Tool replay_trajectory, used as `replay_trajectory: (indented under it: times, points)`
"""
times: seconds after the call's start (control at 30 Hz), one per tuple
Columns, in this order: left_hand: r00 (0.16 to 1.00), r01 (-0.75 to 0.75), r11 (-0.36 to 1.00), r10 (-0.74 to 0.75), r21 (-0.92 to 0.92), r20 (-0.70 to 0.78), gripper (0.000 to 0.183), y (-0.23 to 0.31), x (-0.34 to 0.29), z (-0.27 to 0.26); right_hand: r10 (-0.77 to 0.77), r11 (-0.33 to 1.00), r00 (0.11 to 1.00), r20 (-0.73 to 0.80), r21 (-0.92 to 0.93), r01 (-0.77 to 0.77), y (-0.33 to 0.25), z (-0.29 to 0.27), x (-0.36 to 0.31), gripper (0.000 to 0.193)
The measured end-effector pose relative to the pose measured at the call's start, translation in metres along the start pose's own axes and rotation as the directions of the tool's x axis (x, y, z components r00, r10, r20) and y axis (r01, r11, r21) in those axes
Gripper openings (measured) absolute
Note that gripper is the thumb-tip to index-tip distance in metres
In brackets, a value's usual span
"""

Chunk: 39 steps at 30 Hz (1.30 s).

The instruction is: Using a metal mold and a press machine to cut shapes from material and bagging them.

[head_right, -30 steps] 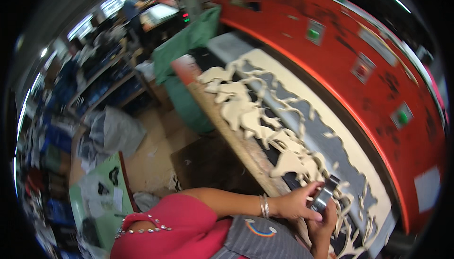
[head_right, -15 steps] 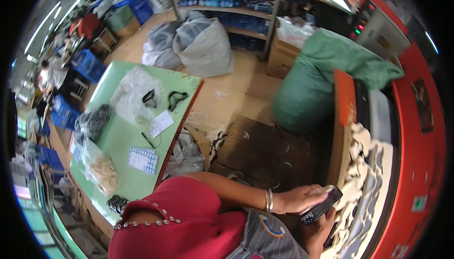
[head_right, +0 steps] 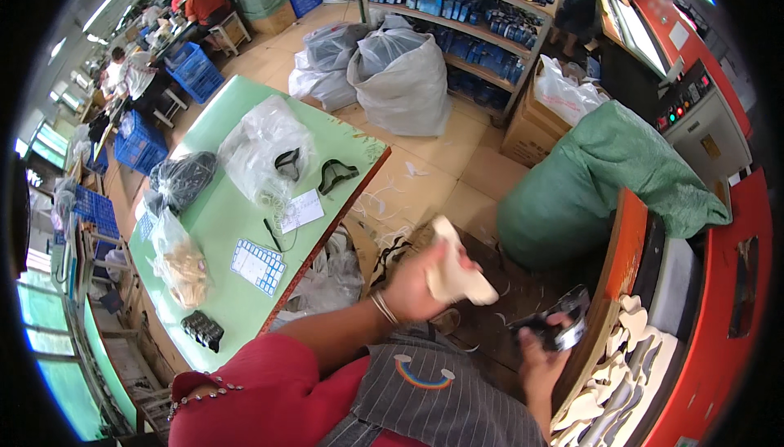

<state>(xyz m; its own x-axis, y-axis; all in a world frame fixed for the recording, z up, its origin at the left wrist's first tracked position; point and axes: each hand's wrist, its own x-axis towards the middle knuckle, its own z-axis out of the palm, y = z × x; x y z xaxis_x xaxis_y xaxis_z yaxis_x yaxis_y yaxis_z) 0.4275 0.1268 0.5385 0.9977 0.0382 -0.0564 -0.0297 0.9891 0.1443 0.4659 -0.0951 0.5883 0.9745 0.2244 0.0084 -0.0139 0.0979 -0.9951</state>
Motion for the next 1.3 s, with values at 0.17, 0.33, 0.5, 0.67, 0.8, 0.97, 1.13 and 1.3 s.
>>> replay_trajectory:
  times: [0.17, 0.33, 0.5, 0.67, 0.8, 0.97, 1.13, 1.3]
  points:
    - [0.994, 0.091, 0.912, -0.057, 0.399, -0.097, 0.034, 0.025, -0.009, 0.022, 0.163, 0.827, 0.941, 0.296, -0.561, 0.033, 0.015, -0.039, 0.071, 0.054]
    - [0.987, 0.132, 0.986, -0.121, 0.101, -0.109, 0.04, 0.0, -0.02, -0.013, 0.136, 0.571, 0.825, 0.549, -0.724, 0.388, 0.044, 0.026, 0.111, 0.063]
    - [0.99, 0.104, 0.995, -0.103, -0.004, -0.096, 0.047, 0.029, -0.048, -0.043, 0.355, 0.565, 0.606, 0.712, -0.68, 0.467, 0.067, 0.128, 0.149, 0.064]
    - [0.981, 0.003, 0.984, -0.037, -0.177, -0.189, 0.053, 0.075, -0.076, -0.085, 0.433, 0.541, 0.428, 0.793, -0.609, 0.58, 0.135, 0.252, 0.182, 0.064]
    - [0.909, -0.118, 0.982, 0.048, -0.147, -0.413, 0.059, 0.11, -0.108, -0.101, 0.397, 0.497, 0.389, 0.831, -0.551, 0.67, 0.209, 0.375, 0.191, 0.061]
    - [0.779, -0.253, 0.967, 0.199, -0.008, -0.595, 0.061, 0.142, -0.146, -0.108, 0.531, 0.315, 0.441, 0.723, -0.652, 0.69, 0.246, 0.498, 0.192, 0.045]
    - [0.771, -0.348, 0.937, 0.284, -0.005, -0.57, 0.057, 0.146, -0.157, -0.122, 0.526, 0.217, 0.539, 0.658, -0.716, 0.663, 0.29, 0.541, 0.191, 0.043]
    - [0.631, -0.289, 0.954, 0.254, 0.083, -0.733, 0.042, 0.174, -0.138, -0.129, 0.523, 0.294, 0.473, 0.709, -0.671, 0.681, 0.268, 0.532, 0.199, 0.073]
